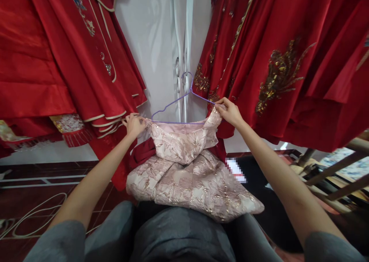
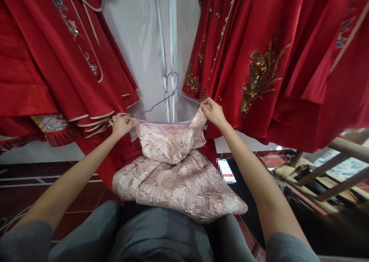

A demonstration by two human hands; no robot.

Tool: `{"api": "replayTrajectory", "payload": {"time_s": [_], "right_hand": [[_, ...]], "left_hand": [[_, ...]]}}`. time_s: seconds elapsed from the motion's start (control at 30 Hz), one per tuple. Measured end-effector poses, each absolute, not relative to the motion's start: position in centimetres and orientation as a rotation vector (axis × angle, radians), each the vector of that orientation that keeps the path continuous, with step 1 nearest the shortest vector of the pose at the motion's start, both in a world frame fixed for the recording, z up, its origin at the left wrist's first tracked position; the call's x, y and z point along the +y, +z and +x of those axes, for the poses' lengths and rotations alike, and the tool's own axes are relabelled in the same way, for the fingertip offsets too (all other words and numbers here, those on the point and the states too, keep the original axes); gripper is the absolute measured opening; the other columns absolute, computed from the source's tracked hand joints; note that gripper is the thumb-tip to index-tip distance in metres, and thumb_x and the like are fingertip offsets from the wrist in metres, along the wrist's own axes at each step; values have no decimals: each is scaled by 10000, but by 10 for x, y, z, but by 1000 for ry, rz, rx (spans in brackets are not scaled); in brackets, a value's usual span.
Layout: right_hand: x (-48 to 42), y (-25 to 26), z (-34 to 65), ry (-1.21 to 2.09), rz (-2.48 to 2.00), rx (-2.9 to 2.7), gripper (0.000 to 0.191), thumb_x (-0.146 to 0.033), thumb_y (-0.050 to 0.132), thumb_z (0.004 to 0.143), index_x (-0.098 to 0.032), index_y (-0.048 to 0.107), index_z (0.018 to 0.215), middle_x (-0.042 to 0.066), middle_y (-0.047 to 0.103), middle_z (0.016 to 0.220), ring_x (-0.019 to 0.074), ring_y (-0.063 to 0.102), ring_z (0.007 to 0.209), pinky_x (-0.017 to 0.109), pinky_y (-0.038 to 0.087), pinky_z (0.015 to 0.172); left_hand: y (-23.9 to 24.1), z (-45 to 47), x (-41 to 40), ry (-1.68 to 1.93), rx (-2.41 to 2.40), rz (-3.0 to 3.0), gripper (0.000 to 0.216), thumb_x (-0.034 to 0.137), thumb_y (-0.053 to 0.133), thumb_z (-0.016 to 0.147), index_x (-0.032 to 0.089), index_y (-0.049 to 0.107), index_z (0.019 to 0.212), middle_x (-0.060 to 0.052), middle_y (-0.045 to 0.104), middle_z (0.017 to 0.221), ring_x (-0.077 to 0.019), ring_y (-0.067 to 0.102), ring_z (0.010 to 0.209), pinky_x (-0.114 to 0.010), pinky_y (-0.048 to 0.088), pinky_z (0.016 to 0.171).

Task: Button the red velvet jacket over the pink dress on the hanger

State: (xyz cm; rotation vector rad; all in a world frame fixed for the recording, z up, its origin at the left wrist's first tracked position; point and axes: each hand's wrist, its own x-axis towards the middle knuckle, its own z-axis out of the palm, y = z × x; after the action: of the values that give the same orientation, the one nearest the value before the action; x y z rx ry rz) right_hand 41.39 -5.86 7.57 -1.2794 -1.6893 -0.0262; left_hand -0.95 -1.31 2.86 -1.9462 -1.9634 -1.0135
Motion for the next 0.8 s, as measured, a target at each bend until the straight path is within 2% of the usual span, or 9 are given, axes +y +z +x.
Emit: {"api": "replayTrajectory", "payload": {"time_s": [0.13, 0.27, 0.33, 0.43, 0.57, 0.67, 0.8], "right_hand": [[-63, 81, 414, -37, -1296, -1692, 225, -389, 529, 823, -217, 629, 930, 55, 716, 905, 220, 629, 795, 308, 458, 718], [-60, 80, 414, 11, -1299, -1669, 211, -385, 554, 803, -218, 628, 907, 42, 712, 881, 207, 615, 764, 304, 451, 706], [-58, 78, 415, 36, -1290, -1666, 208, -390, 561, 801, -220, 625, 901, 34, 706, 859, 198, 610, 754, 301, 449, 705], [-56, 76, 417, 49, -1272, -1668, 210, -397, 557, 807, -221, 614, 905, 30, 696, 847, 193, 610, 763, 300, 451, 713], [-53, 72, 417, 56, -1261, -1668, 229, -410, 540, 822, -214, 593, 929, 43, 695, 911, 197, 616, 808, 312, 463, 753], [-50, 69, 416, 60, -1284, -1690, 245, -426, 523, 837, -220, 580, 956, 44, 698, 932, 205, 622, 829, 328, 471, 774], [-49, 70, 416, 25, -1306, -1693, 238, -409, 523, 843, -223, 578, 981, 52, 699, 960, 216, 633, 849, 345, 475, 792]], "left_hand": [[31, -10, -15, -1101, -1947, -1933, 249, 407, 528, 829, 237, 705, 869, -86, 540, 1290, -357, 412, 1196, -584, 251, 1059], [43, -4, -14, -1312, -1813, -1978, 271, 416, 522, 855, 231, 701, 936, -66, 550, 1276, -279, 444, 1184, -437, 332, 1058], [58, 9, -14, -1416, -1656, -2042, 267, 410, 530, 861, 229, 703, 957, -60, 547, 1279, -255, 448, 1188, -402, 323, 1075], [82, 39, -15, -1467, -1468, -2131, 232, 383, 567, 851, 225, 705, 949, -59, 522, 1314, -256, 430, 1211, -412, 286, 1103], [95, 71, -15, -1418, -1434, -2217, 251, 368, 557, 855, 200, 715, 955, -69, 514, 1340, -255, 471, 1181, -430, 302, 1085], [90, 70, -7, -1249, -1637, -2254, 277, 394, 554, 843, 216, 723, 971, -65, 598, 1261, -283, 502, 1172, -451, 308, 1066], [81, 46, 13, -1011, -1822, -2585, 311, 453, 552, 813, 243, 721, 968, -27, 702, 1110, -274, 535, 1181, -345, 368, 1023]]}}
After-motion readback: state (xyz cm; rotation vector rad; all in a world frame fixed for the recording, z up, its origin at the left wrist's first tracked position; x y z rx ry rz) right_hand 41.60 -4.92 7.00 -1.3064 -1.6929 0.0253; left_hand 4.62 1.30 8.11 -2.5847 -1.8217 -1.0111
